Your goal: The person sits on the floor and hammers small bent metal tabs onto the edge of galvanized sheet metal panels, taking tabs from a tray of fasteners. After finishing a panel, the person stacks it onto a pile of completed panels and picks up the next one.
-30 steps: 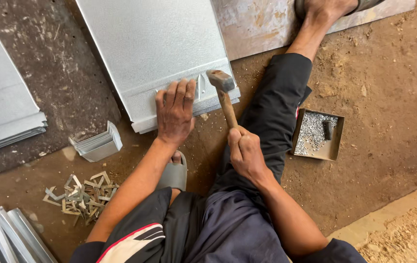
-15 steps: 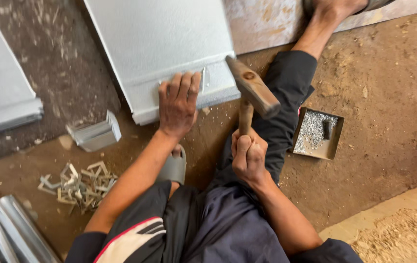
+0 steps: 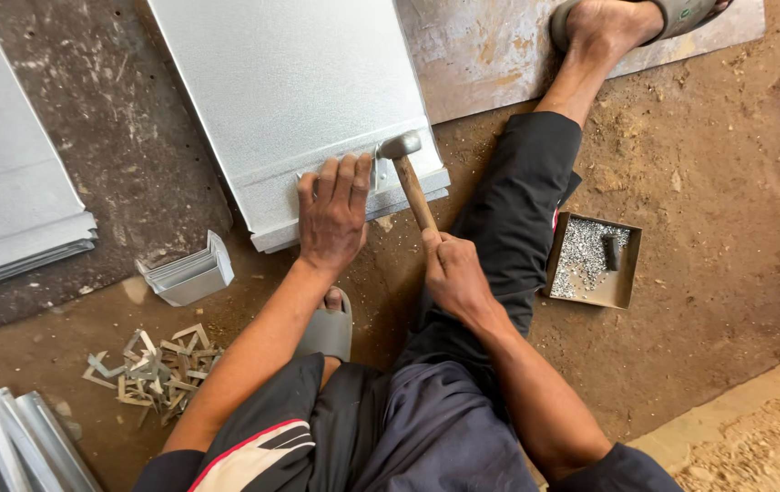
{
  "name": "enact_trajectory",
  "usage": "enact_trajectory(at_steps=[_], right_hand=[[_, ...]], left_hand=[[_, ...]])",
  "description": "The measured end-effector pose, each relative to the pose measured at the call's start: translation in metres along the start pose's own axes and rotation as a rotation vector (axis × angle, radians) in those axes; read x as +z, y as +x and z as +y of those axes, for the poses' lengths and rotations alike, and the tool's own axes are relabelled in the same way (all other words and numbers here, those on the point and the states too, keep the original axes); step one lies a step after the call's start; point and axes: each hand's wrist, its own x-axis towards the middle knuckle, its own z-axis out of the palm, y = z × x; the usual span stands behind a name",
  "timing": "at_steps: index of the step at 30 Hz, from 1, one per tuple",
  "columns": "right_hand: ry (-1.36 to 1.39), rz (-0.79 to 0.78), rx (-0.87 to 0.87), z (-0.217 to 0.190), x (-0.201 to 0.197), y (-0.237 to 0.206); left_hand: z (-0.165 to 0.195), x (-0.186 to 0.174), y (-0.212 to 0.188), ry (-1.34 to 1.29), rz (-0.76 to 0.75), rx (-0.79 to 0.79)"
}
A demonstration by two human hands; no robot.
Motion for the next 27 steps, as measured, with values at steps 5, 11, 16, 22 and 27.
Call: enact_trajectory(at_steps=[5,11,16,22,27], right_hand=[[0.142,0.022,-0.033,-0.007,0.003,0.003],[0.291,-0.043,0.288,-0.01,-0.007,0.01],[0.505,-0.05,0.205,-0.017,-0.016,-0.004],[0.679,0.18,-0.027,-0.03,-0.007,-0.002],[0.114,0.076,-0.024,-0.025,0.004,0.011]], left_hand=[[0.001,-0.012,0.002,-0.014,-0.026,-0.018],[-0.001,-0.008,0.002,0.001,0.01,0.013],[-0.003,-0.001,0.003,0.012,0.007,-0.005],[-0.001,-0.003,0.001,0.005,-0.012,0.0],[-0.001,-0.006,0.002,0.03,0.034,0.004]])
